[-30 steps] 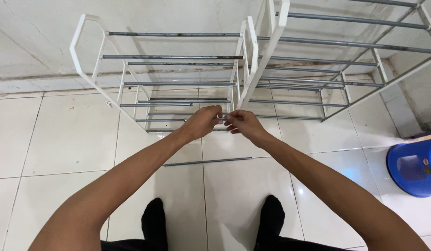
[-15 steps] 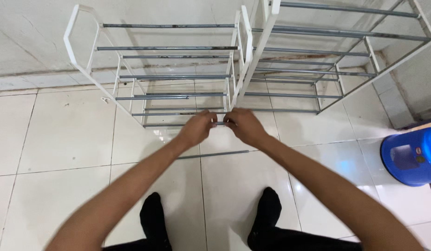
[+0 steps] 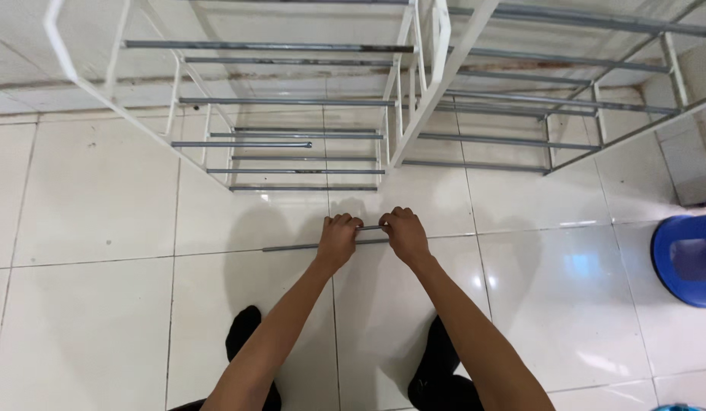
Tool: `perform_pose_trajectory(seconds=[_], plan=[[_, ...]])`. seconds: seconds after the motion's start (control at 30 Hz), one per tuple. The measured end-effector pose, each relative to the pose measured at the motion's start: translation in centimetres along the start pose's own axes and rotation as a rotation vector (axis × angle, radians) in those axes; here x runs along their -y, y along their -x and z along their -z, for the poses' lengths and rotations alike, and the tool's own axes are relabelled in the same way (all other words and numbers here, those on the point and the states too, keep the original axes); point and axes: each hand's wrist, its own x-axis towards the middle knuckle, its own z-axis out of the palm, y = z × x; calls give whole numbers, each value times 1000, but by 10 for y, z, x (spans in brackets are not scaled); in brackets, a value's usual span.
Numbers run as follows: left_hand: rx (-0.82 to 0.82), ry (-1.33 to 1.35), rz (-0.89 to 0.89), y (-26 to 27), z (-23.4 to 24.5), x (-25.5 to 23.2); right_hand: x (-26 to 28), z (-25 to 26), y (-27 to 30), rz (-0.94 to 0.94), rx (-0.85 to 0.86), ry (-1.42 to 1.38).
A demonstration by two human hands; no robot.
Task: The person disassembles a white metal shoe rack by removing its horizontal metal rods one by one. The rods are placed on the tiled floor as they are removed. The task continues until most rods are removed from the rack.
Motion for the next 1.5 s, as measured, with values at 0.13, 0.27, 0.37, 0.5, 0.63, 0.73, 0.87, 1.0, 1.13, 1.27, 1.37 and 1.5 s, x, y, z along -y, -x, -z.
perform_pose_trajectory(seconds=[0.13,0.27,0.37,0.5,0.63,0.73,0.87,1.0,1.13,1.27,1.37,1.5], plan=[[49,-33,-31,-1,-20,4,-18,-16,2,-44,36,31],[133,-78,0,-8,-29,7,-25,-27,-2,-72,67,54],[131,-68,-17,-2,-35,8,-29,-33,6,-82,40,42],[161,-94,-11,-2,-37,9,-31,-35,10,-109,44,9],[182,-109,-19,-1,-37,8,-33,-38,15,-70,13,-6],[172,-107,-29,-1,-34,8,-36,-40,17,-65,5,22],[182,-76,-40,1,-23,7,-39,-39,19,-44,8,89],[202,-9,-37,-5,-1,0,-44,-23,11,-4,-18,92],[269,-92,-71,-25,39,-15,-34,15,-8,44,70,-1],[314,-130,-159,-33,99,-31,4,72,-17,47,246,-58],[272,-178,-225,-35,149,-48,45,120,-22,4,410,25],[176,-215,-264,-37,214,-76,104,167,-16,117,447,130]])
